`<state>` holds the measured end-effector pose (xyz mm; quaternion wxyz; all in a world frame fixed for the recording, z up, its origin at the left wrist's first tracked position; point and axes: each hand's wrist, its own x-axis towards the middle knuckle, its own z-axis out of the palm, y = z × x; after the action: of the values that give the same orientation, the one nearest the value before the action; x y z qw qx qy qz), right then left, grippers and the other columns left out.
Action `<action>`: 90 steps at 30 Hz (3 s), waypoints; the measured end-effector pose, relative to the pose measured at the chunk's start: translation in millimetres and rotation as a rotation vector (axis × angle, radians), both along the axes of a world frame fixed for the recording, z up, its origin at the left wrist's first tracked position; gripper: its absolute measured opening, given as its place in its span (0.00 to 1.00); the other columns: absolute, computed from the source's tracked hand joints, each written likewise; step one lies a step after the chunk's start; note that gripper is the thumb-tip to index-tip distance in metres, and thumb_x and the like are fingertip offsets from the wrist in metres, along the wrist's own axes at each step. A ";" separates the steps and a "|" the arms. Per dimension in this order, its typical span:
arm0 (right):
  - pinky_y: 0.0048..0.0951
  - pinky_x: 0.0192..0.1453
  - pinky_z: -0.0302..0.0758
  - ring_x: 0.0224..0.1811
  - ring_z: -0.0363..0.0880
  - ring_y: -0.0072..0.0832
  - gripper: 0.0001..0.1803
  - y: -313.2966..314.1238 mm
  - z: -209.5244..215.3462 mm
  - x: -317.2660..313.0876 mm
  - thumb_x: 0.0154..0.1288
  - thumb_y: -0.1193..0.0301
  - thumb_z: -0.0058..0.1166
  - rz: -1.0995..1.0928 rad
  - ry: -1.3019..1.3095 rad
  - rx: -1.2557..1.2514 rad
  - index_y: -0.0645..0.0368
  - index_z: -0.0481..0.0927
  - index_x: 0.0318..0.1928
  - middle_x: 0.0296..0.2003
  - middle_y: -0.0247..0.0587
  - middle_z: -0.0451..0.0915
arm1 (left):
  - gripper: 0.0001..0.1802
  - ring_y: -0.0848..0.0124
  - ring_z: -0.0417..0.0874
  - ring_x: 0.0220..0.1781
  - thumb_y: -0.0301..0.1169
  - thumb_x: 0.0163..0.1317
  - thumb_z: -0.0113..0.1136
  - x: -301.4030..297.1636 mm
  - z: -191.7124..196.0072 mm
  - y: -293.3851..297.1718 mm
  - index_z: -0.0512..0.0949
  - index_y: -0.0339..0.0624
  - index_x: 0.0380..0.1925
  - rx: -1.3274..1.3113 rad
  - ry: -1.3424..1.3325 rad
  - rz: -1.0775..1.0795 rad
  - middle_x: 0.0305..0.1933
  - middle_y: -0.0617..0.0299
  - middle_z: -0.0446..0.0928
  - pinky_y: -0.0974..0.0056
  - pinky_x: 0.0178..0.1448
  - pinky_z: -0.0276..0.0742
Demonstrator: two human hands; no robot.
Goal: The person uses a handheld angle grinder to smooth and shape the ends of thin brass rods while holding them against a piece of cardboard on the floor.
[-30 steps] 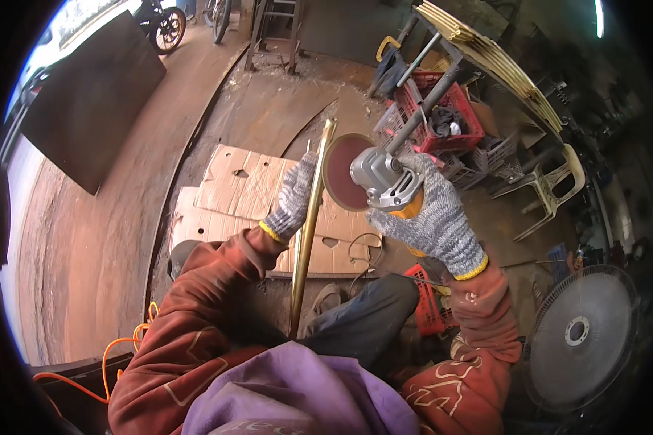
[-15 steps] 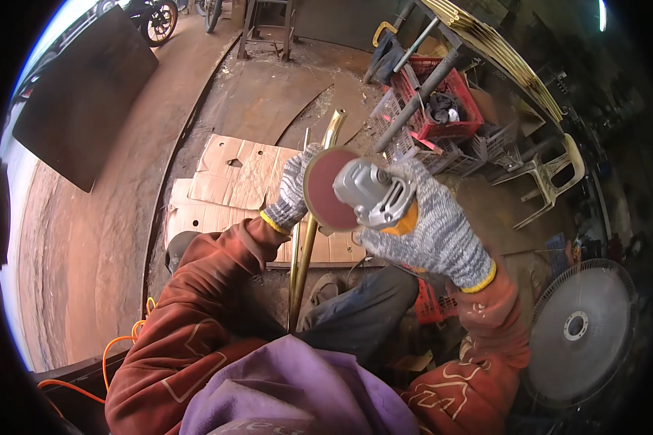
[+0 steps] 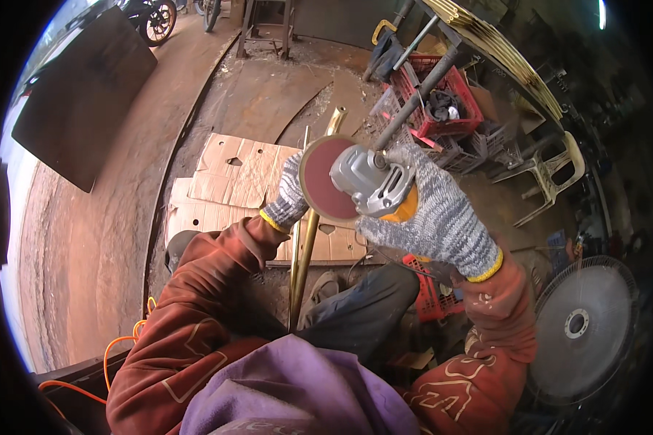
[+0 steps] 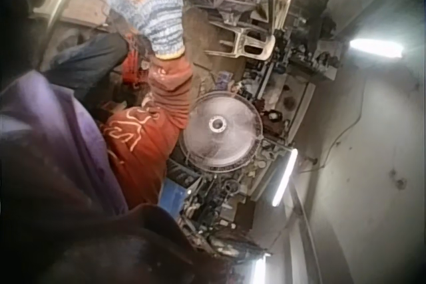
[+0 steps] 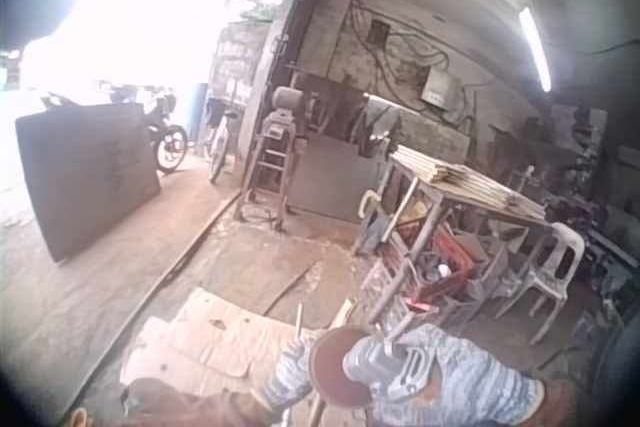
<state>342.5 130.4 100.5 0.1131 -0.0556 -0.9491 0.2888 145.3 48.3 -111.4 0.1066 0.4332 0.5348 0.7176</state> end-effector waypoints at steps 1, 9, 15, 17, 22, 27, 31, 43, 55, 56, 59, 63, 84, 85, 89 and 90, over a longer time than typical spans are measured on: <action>0.36 0.65 0.78 0.56 0.83 0.32 0.46 -0.6 0.0 0.1 0.48 0.61 0.84 0.003 -0.017 0.006 0.62 0.72 0.65 0.55 0.47 0.81 | 0.16 0.63 0.87 0.45 0.38 0.80 0.51 -1.1 0.2 0.1 0.82 0.37 0.51 -0.005 -0.008 -0.013 0.46 0.50 0.86 0.58 0.52 0.81; 0.36 0.67 0.77 0.59 0.81 0.31 0.47 -12.0 14.3 -5.3 0.50 0.64 0.83 -0.008 -0.080 -0.133 0.64 0.70 0.67 0.56 0.46 0.82 | 0.22 0.63 0.88 0.51 0.38 0.66 0.70 2.4 -8.3 4.8 0.82 0.39 0.56 0.024 0.029 -0.063 0.51 0.54 0.87 0.60 0.59 0.82; 0.37 0.68 0.76 0.61 0.80 0.31 0.49 -7.5 8.5 2.8 0.48 0.62 0.84 -0.002 -0.054 -0.128 0.64 0.70 0.67 0.59 0.47 0.79 | 0.20 0.65 0.86 0.54 0.37 0.70 0.66 5.9 -2.1 2.0 0.82 0.38 0.57 0.069 -0.064 -0.128 0.53 0.53 0.86 0.60 0.60 0.82; 0.37 0.69 0.76 0.62 0.79 0.31 0.49 -9.8 17.4 -0.7 0.47 0.61 0.85 -0.069 -0.118 -0.065 0.63 0.71 0.67 0.59 0.47 0.79 | 0.19 0.66 0.86 0.54 0.38 0.73 0.62 4.2 -4.1 3.4 0.81 0.37 0.57 0.015 -0.106 -0.126 0.53 0.53 0.86 0.60 0.60 0.81; 0.37 0.67 0.77 0.59 0.80 0.31 0.49 -1.0 5.1 5.1 0.46 0.60 0.85 -0.013 -0.096 -0.060 0.64 0.71 0.66 0.57 0.46 0.79 | 0.20 0.67 0.85 0.51 0.40 0.79 0.55 -1.3 -7.8 5.7 0.81 0.35 0.57 -0.092 0.022 -0.054 0.52 0.53 0.86 0.60 0.59 0.80; 0.37 0.67 0.76 0.60 0.80 0.31 0.50 -3.4 12.1 6.2 0.47 0.61 0.85 -0.058 -0.108 -0.094 0.65 0.71 0.66 0.57 0.47 0.79 | 0.20 0.67 0.85 0.50 0.41 0.80 0.53 3.5 -2.9 5.0 0.81 0.35 0.56 -0.056 -0.001 -0.014 0.49 0.53 0.86 0.60 0.57 0.80; 0.36 0.67 0.77 0.59 0.79 0.29 0.49 -2.0 8.2 5.1 0.48 0.63 0.85 -0.017 -0.094 -0.176 0.65 0.70 0.67 0.58 0.46 0.79 | 0.20 0.67 0.85 0.50 0.40 0.80 0.53 5.6 -0.7 3.3 0.81 0.35 0.56 -0.016 -0.075 -0.064 0.50 0.53 0.87 0.61 0.58 0.80; 0.36 0.67 0.77 0.59 0.80 0.29 0.48 -8.2 16.2 -1.5 0.47 0.61 0.85 -0.054 -0.116 -0.301 0.63 0.72 0.66 0.56 0.46 0.81 | 0.20 0.68 0.85 0.53 0.38 0.75 0.62 2.8 -1.8 -0.6 0.81 0.35 0.58 -0.001 -0.117 -0.193 0.53 0.54 0.86 0.61 0.59 0.81; 0.37 0.67 0.77 0.58 0.81 0.33 0.46 -6.6 11.7 8.2 0.47 0.62 0.85 0.013 -0.077 0.066 0.64 0.74 0.64 0.57 0.47 0.80 | 0.20 0.69 0.85 0.51 0.33 0.69 0.67 3.4 -4.6 2.7 0.82 0.38 0.58 0.034 0.008 -0.159 0.52 0.55 0.87 0.62 0.58 0.82; 0.37 0.67 0.77 0.59 0.81 0.33 0.46 -7.9 10.8 5.6 0.47 0.62 0.85 -0.034 -0.072 0.002 0.64 0.74 0.64 0.57 0.47 0.80 | 0.20 0.70 0.85 0.51 0.34 0.69 0.67 5.1 1.9 -0.4 0.82 0.37 0.58 -0.038 -0.047 -0.167 0.51 0.55 0.87 0.62 0.58 0.82; 0.36 0.66 0.76 0.59 0.78 0.30 0.46 -9.1 9.4 5.4 0.46 0.65 0.85 -0.042 -0.081 -0.075 0.62 0.72 0.64 0.57 0.44 0.78 | 0.20 0.70 0.85 0.51 0.35 0.70 0.67 7.2 1.1 5.8 0.82 0.36 0.58 -0.043 -0.100 -0.192 0.51 0.55 0.87 0.62 0.58 0.82; 0.35 0.66 0.74 0.59 0.76 0.27 0.46 -5.2 8.3 6.9 0.45 0.69 0.85 -0.013 -0.102 -0.122 0.60 0.70 0.64 0.56 0.40 0.75 | 0.19 0.70 0.85 0.50 0.37 0.74 0.63 10.9 0.7 -1.0 0.82 0.36 0.57 0.068 -0.135 -0.199 0.50 0.55 0.87 0.61 0.57 0.82; 0.35 0.67 0.74 0.58 0.76 0.26 0.45 1.3 5.4 12.4 0.46 0.68 0.84 -0.038 -0.113 -0.191 0.59 0.70 0.63 0.55 0.38 0.77 | 0.21 0.71 0.85 0.48 0.41 0.80 0.53 8.6 -1.8 4.9 0.82 0.35 0.58 -0.063 -0.070 -0.121 0.49 0.56 0.88 0.63 0.56 0.82; 0.35 0.67 0.74 0.58 0.76 0.26 0.45 1.1 5.1 11.7 0.46 0.68 0.84 -0.039 -0.114 -0.189 0.59 0.70 0.63 0.55 0.38 0.77 | 0.21 0.71 0.85 0.48 0.41 0.80 0.53 8.7 -0.4 4.8 0.82 0.35 0.58 -0.065 -0.098 -0.134 0.49 0.56 0.88 0.63 0.56 0.82; 0.35 0.65 0.76 0.57 0.80 0.29 0.45 -11.5 7.2 6.3 0.47 0.64 0.83 -0.059 -0.042 -0.109 0.62 0.71 0.64 0.55 0.43 0.80 | 0.18 0.71 0.85 0.49 0.36 0.75 0.60 9.0 1.3 -0.4 0.82 0.37 0.58 -0.025 -0.086 -0.161 0.50 0.56 0.87 0.63 0.56 0.82; 0.36 0.64 0.79 0.57 0.83 0.32 0.46 -16.4 8.9 6.4 0.49 0.62 0.83 -0.052 -0.041 0.034 0.64 0.72 0.66 0.55 0.48 0.82 | 0.18 0.71 0.85 0.50 0.35 0.74 0.62 8.8 0.2 -0.8 0.82 0.37 0.58 0.025 -0.122 -0.170 0.50 0.56 0.87 0.62 0.56 0.82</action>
<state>348.9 114.0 109.4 0.1018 -0.0841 -0.9543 0.2682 154.1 47.4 -111.2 0.1941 0.4340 0.4797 0.7375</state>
